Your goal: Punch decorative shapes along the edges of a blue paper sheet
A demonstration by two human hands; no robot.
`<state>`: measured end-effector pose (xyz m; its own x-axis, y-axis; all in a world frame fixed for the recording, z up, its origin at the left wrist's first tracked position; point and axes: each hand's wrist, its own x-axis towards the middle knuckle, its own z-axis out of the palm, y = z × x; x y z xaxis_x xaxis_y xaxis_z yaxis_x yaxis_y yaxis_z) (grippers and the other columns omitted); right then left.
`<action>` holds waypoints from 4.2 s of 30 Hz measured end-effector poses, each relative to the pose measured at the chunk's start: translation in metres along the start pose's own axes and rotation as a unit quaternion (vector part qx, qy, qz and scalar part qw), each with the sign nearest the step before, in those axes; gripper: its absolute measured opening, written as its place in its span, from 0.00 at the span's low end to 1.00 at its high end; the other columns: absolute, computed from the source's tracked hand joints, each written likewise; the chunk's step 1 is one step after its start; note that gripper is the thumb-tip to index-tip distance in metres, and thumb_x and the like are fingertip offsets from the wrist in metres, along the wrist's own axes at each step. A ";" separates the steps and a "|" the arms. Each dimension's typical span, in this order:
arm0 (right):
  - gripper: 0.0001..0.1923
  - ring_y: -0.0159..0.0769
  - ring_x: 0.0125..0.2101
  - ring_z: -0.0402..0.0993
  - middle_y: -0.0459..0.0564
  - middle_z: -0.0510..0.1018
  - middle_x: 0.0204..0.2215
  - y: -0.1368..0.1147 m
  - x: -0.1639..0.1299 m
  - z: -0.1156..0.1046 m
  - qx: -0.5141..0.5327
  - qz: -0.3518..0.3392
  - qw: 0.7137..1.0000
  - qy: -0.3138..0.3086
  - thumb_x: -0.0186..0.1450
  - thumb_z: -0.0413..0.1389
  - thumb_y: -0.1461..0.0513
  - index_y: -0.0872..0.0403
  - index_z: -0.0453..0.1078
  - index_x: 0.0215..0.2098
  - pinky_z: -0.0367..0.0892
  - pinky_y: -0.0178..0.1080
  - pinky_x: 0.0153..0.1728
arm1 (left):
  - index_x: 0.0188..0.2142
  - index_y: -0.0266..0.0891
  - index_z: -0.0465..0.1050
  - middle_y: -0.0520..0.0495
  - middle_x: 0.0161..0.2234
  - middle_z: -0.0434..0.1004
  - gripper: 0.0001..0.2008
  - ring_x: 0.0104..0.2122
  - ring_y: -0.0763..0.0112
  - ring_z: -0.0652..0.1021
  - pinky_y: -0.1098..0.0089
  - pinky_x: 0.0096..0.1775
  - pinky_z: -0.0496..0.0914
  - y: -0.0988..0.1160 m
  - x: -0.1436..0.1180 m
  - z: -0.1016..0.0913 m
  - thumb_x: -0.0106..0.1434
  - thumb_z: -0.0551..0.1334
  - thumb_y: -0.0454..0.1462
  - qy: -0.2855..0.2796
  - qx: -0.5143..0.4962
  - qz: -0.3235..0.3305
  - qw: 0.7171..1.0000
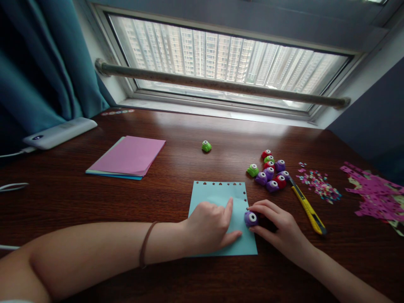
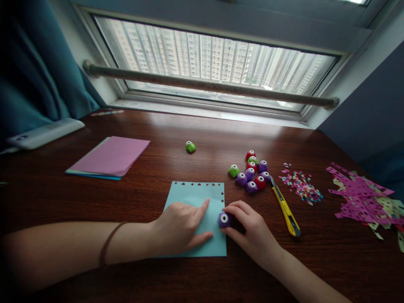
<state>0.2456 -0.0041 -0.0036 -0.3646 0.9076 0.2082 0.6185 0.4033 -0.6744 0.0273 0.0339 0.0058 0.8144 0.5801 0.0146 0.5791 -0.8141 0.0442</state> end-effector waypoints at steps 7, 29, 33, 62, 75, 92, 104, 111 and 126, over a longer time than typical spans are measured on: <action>0.14 0.36 0.41 0.69 0.50 0.70 0.40 -0.003 0.000 0.001 0.010 0.014 1.000 0.004 0.60 0.57 0.67 0.52 0.66 0.44 0.66 0.36 0.42 | 0.55 0.19 0.58 0.37 0.29 0.76 0.34 0.26 0.56 0.77 0.60 0.25 0.70 0.000 0.000 0.000 0.64 0.50 0.50 -0.002 0.002 0.002 1.000; 0.15 0.36 0.41 0.68 0.50 0.69 0.40 0.000 0.000 0.000 0.014 0.004 1.000 -0.007 0.60 0.57 0.67 0.53 0.65 0.44 0.65 0.36 0.41 | 0.55 0.20 0.58 0.38 0.29 0.76 0.34 0.26 0.57 0.77 0.60 0.25 0.71 -0.001 0.003 0.001 0.64 0.50 0.51 -0.002 0.003 -0.002 1.000; 0.14 0.36 0.41 0.68 0.49 0.69 0.40 -0.001 0.000 0.000 0.018 0.012 1.000 -0.001 0.60 0.57 0.68 0.52 0.66 0.44 0.65 0.35 0.41 | 0.55 0.19 0.58 0.37 0.29 0.76 0.34 0.27 0.56 0.77 0.59 0.26 0.71 -0.002 0.002 0.001 0.64 0.49 0.51 -0.004 0.001 -0.002 1.000; 0.14 0.37 0.41 0.68 0.50 0.70 0.40 -0.003 0.000 0.000 0.013 0.020 1.000 -0.004 0.60 0.56 0.66 0.52 0.66 0.44 0.66 0.37 0.41 | 0.55 0.19 0.58 0.37 0.30 0.76 0.34 0.27 0.57 0.77 0.61 0.26 0.70 -0.002 0.001 -0.001 0.64 0.50 0.51 -0.009 0.001 -0.002 1.000; 0.13 0.37 0.40 0.69 0.51 0.70 0.40 -0.003 0.000 -0.001 0.010 0.018 1.000 -0.007 0.60 0.56 0.66 0.52 0.66 0.44 0.67 0.37 0.41 | 0.55 0.19 0.58 0.38 0.29 0.76 0.34 0.26 0.57 0.77 0.60 0.25 0.70 -0.002 0.001 0.000 0.64 0.50 0.51 -0.002 -0.003 -0.001 1.000; 0.13 0.38 0.41 0.69 0.51 0.71 0.39 -0.003 0.000 0.000 0.007 0.016 1.000 -0.001 0.61 0.56 0.65 0.51 0.67 0.44 0.68 0.38 0.41 | 0.55 0.20 0.58 0.37 0.29 0.76 0.33 0.26 0.57 0.77 0.62 0.26 0.69 -0.001 0.001 0.000 0.64 0.50 0.51 -0.002 0.004 -0.001 1.000; 0.13 0.38 0.40 0.70 0.51 0.71 0.40 -0.003 0.000 -0.001 0.006 0.014 1.000 -0.002 0.61 0.56 0.65 0.51 0.66 0.45 0.68 0.38 0.41 | 0.55 0.20 0.58 0.37 0.29 0.76 0.33 0.26 0.57 0.77 0.62 0.25 0.70 -0.001 0.001 -0.001 0.64 0.50 0.50 -0.003 -0.001 -0.002 1.000; 0.13 0.38 0.41 0.70 0.51 0.71 0.40 -0.003 0.000 -0.001 0.007 0.022 1.000 0.001 0.60 0.56 0.65 0.51 0.66 0.45 0.68 0.38 0.41 | 0.54 0.20 0.59 0.37 0.28 0.76 0.34 0.26 0.57 0.77 0.62 0.25 0.69 -0.001 0.001 -0.001 0.64 0.50 0.51 -0.001 0.001 0.000 1.000; 0.14 0.37 0.41 0.69 0.50 0.70 0.40 -0.005 0.000 -0.001 0.017 0.026 0.999 -0.008 0.60 0.57 0.67 0.52 0.66 0.44 0.66 0.36 0.42 | 0.55 0.19 0.58 0.37 0.29 0.76 0.34 0.26 0.56 0.77 0.60 0.25 0.70 -0.001 0.001 0.001 0.64 0.50 0.51 0.000 0.000 0.000 1.000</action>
<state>0.2428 -0.0057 0.0009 -0.3441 0.9250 0.1611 0.6127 0.3512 -0.7080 0.0269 0.0354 0.0049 0.8142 0.5803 0.0143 0.5793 -0.8139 0.0449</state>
